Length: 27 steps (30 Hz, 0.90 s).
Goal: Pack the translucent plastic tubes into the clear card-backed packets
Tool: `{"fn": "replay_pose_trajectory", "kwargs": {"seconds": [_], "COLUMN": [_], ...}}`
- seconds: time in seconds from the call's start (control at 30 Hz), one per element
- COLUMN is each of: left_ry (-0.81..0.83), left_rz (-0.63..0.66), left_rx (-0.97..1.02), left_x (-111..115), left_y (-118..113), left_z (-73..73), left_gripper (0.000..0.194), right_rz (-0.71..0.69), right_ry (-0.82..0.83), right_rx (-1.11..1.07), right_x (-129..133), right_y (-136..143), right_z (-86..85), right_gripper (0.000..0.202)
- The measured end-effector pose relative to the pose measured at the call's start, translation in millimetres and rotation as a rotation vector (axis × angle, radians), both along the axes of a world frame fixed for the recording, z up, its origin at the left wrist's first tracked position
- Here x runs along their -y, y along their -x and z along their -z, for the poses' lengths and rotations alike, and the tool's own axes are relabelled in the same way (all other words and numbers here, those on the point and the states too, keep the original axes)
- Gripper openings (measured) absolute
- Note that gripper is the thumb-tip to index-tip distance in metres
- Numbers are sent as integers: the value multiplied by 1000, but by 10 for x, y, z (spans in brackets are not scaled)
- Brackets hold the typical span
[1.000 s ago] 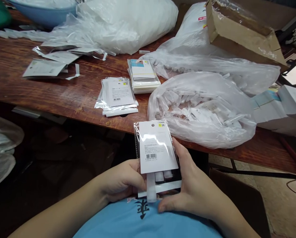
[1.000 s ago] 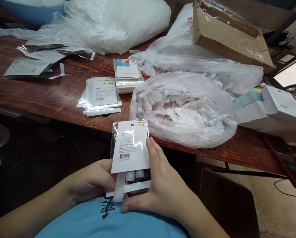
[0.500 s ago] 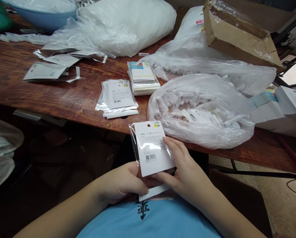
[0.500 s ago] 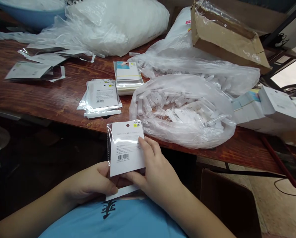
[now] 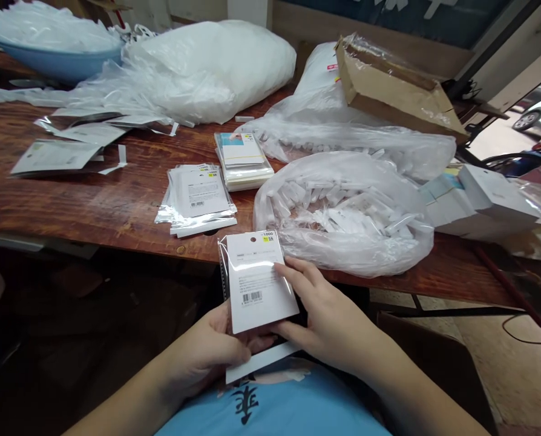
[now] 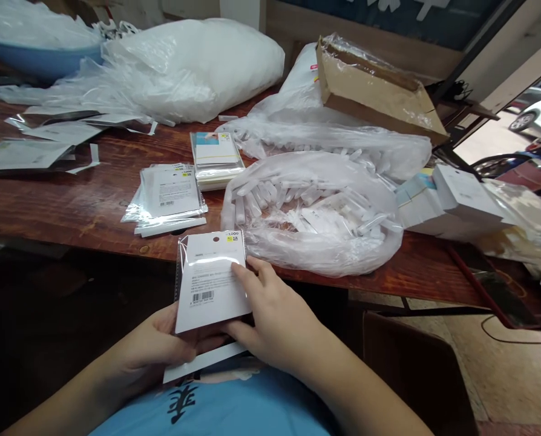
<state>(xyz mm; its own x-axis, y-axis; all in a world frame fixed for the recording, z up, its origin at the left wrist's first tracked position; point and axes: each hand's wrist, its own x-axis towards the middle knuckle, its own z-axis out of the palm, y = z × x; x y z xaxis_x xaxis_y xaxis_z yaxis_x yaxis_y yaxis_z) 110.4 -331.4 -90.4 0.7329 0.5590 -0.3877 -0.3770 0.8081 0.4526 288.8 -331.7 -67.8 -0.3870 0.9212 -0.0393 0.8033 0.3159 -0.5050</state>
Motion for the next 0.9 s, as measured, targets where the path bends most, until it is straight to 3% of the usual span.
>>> {"fn": "replay_pose_trajectory", "kwargs": {"seconds": [0.17, 0.27, 0.43, 0.53, 0.63, 0.77, 0.9], "left_ry": [-25, -14, 5, 13, -4, -14, 8], "left_rz": [-25, -67, -123, -97, -74, -186, -166], "left_rx": [-42, -62, -206, -282, -380, -426, -463], "left_x": [-9, -10, 14, 7, -14, -31, -44], "left_y": [-10, 0, -4, 6, -9, -65, 87], "left_z": [-89, -113, -41, -2, 19, 61, 135], "left_gripper": [60, 62, 68, 73, 65, 66, 50], "right_rz": [81, 7, 88, 6, -31, 114, 85], "right_ry": [-73, -51, -43, 35, 60, 2, -25], "right_rx": [136, 64, 63, -12, -44, 36, -39], "right_x": [-76, -92, -124, -141, -164, -225, -245], "right_y": [105, 148, 180, 159, 170, 312, 350], "right_z": [-29, -17, -29, -80, -90, -1, -51], "right_gripper": [57, 57, 52, 57, 63, 50, 52]}}
